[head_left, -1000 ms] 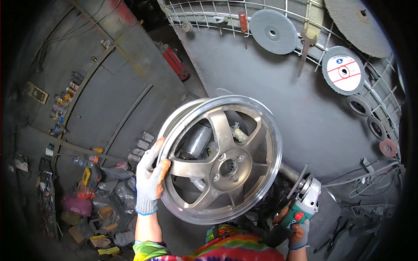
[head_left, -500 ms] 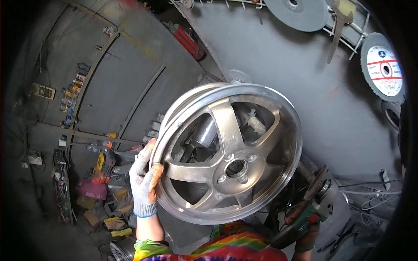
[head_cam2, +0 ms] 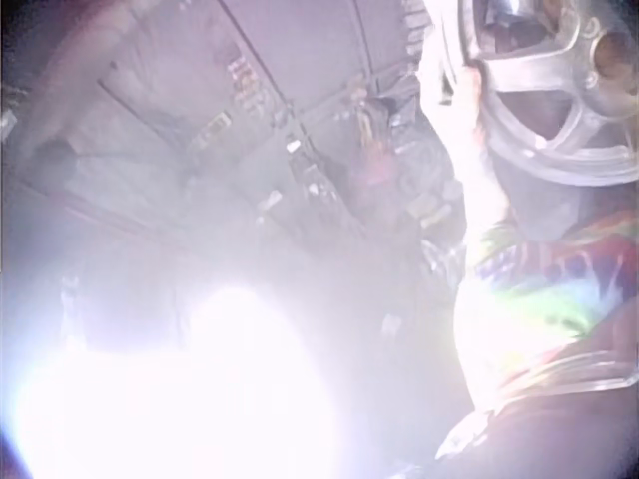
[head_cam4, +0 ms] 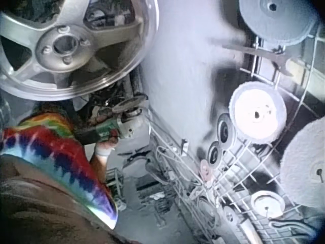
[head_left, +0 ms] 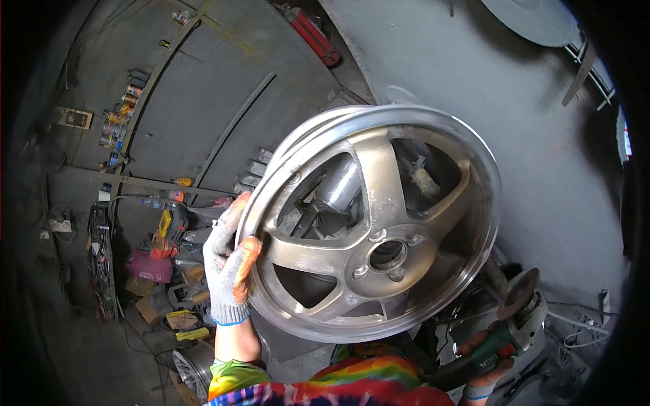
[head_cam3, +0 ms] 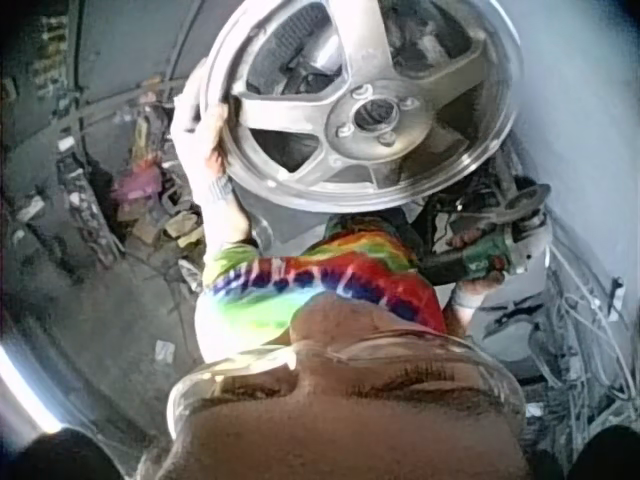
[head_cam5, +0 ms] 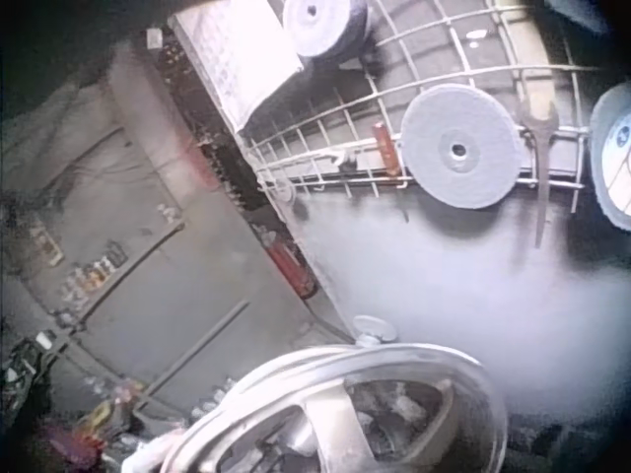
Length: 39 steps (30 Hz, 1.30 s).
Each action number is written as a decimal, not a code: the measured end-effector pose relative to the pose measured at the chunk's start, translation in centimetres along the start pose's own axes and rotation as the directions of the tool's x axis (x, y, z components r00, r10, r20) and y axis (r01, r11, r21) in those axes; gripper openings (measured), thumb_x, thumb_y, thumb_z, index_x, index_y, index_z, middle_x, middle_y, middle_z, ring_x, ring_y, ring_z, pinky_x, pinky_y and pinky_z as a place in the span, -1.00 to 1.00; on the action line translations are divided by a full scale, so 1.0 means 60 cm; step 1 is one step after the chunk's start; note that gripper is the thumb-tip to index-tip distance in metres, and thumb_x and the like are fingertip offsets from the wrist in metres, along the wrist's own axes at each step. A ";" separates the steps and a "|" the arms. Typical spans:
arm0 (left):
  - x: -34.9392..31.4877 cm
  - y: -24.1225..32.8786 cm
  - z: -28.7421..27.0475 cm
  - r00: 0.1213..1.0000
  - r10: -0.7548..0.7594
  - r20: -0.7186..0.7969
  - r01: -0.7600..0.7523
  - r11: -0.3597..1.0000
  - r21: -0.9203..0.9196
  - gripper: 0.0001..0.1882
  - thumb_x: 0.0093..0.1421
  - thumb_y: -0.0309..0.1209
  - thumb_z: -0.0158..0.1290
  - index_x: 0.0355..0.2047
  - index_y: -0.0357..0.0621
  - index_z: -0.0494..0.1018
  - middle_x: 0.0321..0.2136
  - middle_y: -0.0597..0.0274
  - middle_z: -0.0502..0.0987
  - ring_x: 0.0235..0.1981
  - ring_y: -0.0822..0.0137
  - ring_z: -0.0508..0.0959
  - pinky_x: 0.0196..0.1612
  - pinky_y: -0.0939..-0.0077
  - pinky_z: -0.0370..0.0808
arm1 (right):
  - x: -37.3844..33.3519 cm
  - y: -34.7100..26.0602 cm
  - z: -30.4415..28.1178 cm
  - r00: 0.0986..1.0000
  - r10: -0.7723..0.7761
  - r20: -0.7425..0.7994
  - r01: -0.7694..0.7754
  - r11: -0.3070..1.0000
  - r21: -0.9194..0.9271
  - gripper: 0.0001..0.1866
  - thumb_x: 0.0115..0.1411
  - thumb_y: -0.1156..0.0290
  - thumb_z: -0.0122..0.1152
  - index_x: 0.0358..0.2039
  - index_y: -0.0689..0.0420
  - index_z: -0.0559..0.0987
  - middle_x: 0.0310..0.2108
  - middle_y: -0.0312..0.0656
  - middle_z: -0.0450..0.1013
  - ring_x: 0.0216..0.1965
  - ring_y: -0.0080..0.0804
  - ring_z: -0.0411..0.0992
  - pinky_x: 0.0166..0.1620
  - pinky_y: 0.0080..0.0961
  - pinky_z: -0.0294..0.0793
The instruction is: The person uses a hand-held angle grinder to smooth the surface of a metal car wheel. They rotate the wheel and apply the tool to the rim and the spokes.
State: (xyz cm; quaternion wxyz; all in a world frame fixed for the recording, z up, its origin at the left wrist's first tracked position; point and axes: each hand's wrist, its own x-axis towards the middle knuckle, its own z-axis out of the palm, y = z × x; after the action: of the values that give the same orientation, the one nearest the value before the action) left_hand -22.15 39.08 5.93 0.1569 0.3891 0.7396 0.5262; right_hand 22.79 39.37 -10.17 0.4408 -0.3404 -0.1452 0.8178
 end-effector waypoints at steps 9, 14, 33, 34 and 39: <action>-0.003 0.000 -0.006 0.998 0.022 0.061 -0.020 0.999 -0.030 -0.27 -0.02 -0.20 0.27 0.12 -0.39 0.46 0.17 -0.09 0.44 0.24 0.07 0.39 0.35 0.21 0.16 | -0.009 0.002 0.022 1.000 0.002 -0.031 0.001 0.996 0.087 0.01 0.01 -0.23 0.41 0.29 0.09 0.20 -0.12 -0.16 0.52 -0.25 -0.22 0.51 -0.17 -0.19 0.47; -0.004 0.011 -0.008 0.995 0.030 0.092 -0.023 0.996 -0.081 -0.29 -0.04 -0.25 0.25 0.10 -0.43 0.46 0.16 -0.11 0.44 0.24 0.04 0.39 0.36 0.21 0.15 | -0.010 0.000 0.043 1.000 -0.020 0.011 0.020 1.000 0.020 -0.02 0.01 -0.19 0.42 0.28 0.11 0.22 -0.14 -0.12 0.54 -0.23 -0.15 0.54 -0.17 -0.15 0.50; -0.066 0.090 0.011 0.954 0.266 0.138 -0.266 0.964 -0.018 -0.47 0.02 -0.24 0.32 -0.04 -0.29 0.56 0.05 -0.13 0.50 0.17 -0.07 0.46 0.35 0.00 0.18 | -0.049 -0.022 0.048 0.979 0.094 0.179 -0.110 0.990 0.087 -0.13 0.07 -0.22 0.29 0.18 0.20 0.35 -0.03 0.07 0.43 -0.04 -0.03 0.46 0.02 -0.04 0.49; -0.078 0.093 0.015 0.947 0.290 0.140 -0.293 0.956 0.004 -0.50 0.02 -0.26 0.32 -0.06 -0.27 0.56 0.03 -0.11 0.51 0.16 -0.06 0.47 0.36 -0.05 0.17 | -0.060 -0.015 0.030 0.991 0.134 0.028 -0.136 0.985 0.107 -0.05 -0.03 -0.16 0.42 0.21 0.18 0.30 -0.05 0.04 0.45 -0.09 0.01 0.49 -0.04 0.01 0.49; -0.147 0.099 0.044 0.887 0.418 0.197 -0.445 0.888 0.119 -0.60 0.06 -0.39 0.27 -0.08 -0.25 0.53 -0.01 -0.07 0.51 0.14 -0.08 0.47 0.36 -0.22 0.12 | -0.084 -0.036 0.014 0.967 0.221 0.126 -0.243 0.948 0.204 -0.16 0.08 -0.14 0.33 0.16 0.22 0.33 -0.14 0.12 0.43 -0.15 0.03 0.46 -0.11 -0.04 0.48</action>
State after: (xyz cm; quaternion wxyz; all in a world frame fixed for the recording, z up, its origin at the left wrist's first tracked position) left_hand -12.33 35.13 8.64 0.0649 0.5980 0.6585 0.4523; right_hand 25.48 36.53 -6.26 0.3681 -0.2629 -0.0359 0.8911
